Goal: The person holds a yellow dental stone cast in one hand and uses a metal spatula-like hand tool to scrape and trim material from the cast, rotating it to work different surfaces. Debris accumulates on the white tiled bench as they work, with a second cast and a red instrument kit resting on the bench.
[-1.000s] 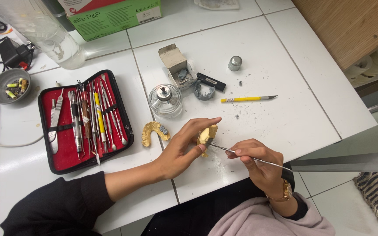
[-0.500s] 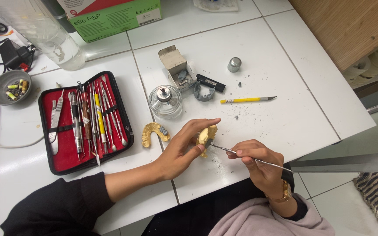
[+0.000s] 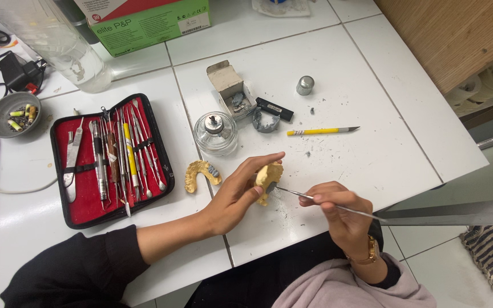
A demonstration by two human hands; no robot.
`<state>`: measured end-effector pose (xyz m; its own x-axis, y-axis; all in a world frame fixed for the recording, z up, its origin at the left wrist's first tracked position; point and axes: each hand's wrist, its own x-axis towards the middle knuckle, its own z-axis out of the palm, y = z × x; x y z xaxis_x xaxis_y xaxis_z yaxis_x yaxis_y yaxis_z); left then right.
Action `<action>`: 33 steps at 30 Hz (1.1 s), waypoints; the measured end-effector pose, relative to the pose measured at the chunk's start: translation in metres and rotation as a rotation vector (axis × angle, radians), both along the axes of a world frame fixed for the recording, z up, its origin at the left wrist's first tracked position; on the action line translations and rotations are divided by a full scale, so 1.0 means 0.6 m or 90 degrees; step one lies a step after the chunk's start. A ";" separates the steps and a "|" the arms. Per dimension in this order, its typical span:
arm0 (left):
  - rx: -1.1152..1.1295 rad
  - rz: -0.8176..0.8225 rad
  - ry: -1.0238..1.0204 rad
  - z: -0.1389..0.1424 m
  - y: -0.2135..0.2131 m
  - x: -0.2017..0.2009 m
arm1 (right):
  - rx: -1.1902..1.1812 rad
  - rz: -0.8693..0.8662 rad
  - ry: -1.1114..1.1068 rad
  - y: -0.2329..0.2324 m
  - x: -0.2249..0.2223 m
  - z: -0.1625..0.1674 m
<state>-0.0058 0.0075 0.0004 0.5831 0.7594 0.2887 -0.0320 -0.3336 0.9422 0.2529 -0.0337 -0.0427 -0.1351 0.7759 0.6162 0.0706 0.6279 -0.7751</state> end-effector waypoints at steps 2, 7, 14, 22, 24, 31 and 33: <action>-0.042 0.000 -0.017 -0.001 0.000 0.001 | -0.045 0.014 0.151 0.002 0.000 0.003; -0.094 -0.009 -0.046 0.000 0.003 -0.001 | 0.028 -0.020 0.097 0.027 0.032 0.064; -0.155 -0.007 -0.039 0.000 0.005 -0.001 | 0.204 0.078 -0.209 0.098 0.004 0.190; -0.178 -0.019 -0.051 -0.014 0.007 0.002 | 0.213 0.134 -0.297 0.204 -0.094 0.185; -0.157 -0.013 -0.049 -0.020 0.009 0.005 | 0.237 0.152 -0.289 0.209 -0.101 0.174; -0.159 -0.021 -0.042 -0.027 0.009 0.003 | 0.279 0.138 -0.292 0.215 -0.098 0.153; -0.145 -0.016 -0.033 -0.025 0.009 0.003 | 0.283 0.141 -0.287 0.217 -0.100 0.149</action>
<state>-0.0037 0.0131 -0.0149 0.5916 0.7937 0.1418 -0.0877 -0.1115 0.9899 0.1932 0.0965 0.0470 -0.5811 0.3865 0.7162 0.1607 0.9172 -0.3646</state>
